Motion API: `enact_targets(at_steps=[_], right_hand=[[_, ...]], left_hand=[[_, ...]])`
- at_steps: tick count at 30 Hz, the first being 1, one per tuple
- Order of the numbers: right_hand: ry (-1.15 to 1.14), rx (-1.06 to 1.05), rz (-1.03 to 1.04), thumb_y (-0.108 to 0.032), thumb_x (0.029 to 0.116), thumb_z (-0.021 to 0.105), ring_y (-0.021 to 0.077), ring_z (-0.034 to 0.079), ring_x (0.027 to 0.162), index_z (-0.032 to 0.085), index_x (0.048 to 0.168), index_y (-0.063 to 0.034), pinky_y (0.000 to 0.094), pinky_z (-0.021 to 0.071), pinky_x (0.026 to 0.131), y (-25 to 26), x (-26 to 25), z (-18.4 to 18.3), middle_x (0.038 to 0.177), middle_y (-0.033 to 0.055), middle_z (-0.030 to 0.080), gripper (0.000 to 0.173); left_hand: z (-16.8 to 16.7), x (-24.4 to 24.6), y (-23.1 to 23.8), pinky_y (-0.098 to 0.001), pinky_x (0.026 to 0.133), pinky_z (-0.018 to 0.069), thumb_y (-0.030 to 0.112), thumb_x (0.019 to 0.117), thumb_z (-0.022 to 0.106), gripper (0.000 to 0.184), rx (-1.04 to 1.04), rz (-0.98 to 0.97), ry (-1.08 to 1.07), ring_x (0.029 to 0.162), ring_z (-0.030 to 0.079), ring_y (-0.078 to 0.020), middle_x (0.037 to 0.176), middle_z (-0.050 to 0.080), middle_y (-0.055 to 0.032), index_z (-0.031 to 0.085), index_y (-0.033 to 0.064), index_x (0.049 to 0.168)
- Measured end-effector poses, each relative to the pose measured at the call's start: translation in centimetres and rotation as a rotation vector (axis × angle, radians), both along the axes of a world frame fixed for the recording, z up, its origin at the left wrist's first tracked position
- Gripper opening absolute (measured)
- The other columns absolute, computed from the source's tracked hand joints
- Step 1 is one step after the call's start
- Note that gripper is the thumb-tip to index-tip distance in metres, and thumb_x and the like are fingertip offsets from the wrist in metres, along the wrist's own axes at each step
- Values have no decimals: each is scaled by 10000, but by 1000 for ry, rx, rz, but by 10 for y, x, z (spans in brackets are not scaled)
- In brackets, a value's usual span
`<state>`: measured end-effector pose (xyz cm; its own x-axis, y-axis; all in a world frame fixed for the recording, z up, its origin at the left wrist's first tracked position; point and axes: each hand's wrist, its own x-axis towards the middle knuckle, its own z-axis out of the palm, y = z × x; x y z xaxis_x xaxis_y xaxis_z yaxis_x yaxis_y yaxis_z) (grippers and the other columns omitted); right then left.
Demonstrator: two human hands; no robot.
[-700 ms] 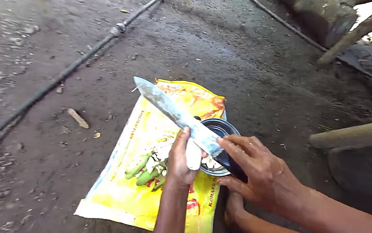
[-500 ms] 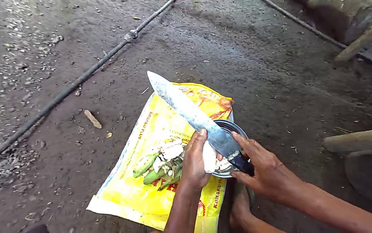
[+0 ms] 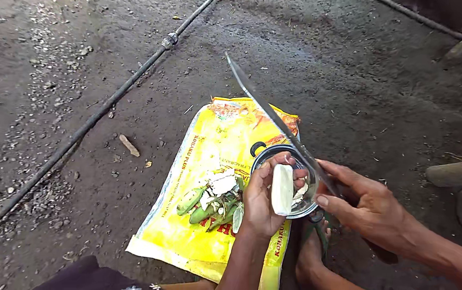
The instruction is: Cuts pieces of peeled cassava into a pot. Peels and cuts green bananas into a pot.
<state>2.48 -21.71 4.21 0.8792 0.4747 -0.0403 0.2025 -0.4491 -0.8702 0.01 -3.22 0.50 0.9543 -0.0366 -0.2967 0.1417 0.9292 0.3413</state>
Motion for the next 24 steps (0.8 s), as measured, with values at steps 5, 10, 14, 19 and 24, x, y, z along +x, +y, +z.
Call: enact_targets(at_steps=[5, 10, 14, 19, 24], right_hand=[[-21, 79, 164, -256, 902, 688, -13, 652, 795, 618, 1317, -28, 154, 565, 662, -9, -4, -4, 1092, 28, 704, 478], [-52, 144, 251, -430, 941, 695, 68, 668, 990, 562, 1404, 15, 199, 556, 867, 9, -21, -32, 1149, 136, 698, 656], [-129, 104, 249, -403, 934, 703, 38, 647, 963, 467, 1481, 30, 147, 515, 871, 10, -28, -41, 1188, 162, 683, 737], [-139, 131, 281, -415, 958, 667, 50, 649, 942, 473, 1486, 6, 154, 520, 862, 11, -29, -44, 1140, 157, 687, 703], [-163, 144, 306, -447, 975, 638, 56, 645, 928, 491, 1474, 1, 156, 517, 850, 17, -28, -41, 1107, 154, 690, 687]], left_hand=[[-9, 7, -1, -378, 797, 624, 225, 1086, 224, 401, -280, 91, 136, 914, 735, -300, 1013, 693, -195, 566, 42, 1188], [-17, 16, -3, -360, 737, 624, 217, 1053, 236, 358, -295, 88, 271, 842, 742, -272, 926, 708, -119, 576, 110, 1065], [-9, 19, -9, -357, 702, 609, 262, 1055, 203, 386, -266, 99, 305, 809, 728, -253, 912, 702, -94, 563, 137, 993], [-7, 17, -9, -333, 686, 610, 224, 1068, 201, 356, -200, 154, 324, 764, 722, -224, 889, 689, -73, 531, 136, 967], [-1, 14, -7, -315, 647, 605, 234, 1071, 210, 341, -153, 204, 301, 718, 710, -208, 882, 684, -70, 527, 138, 988]])
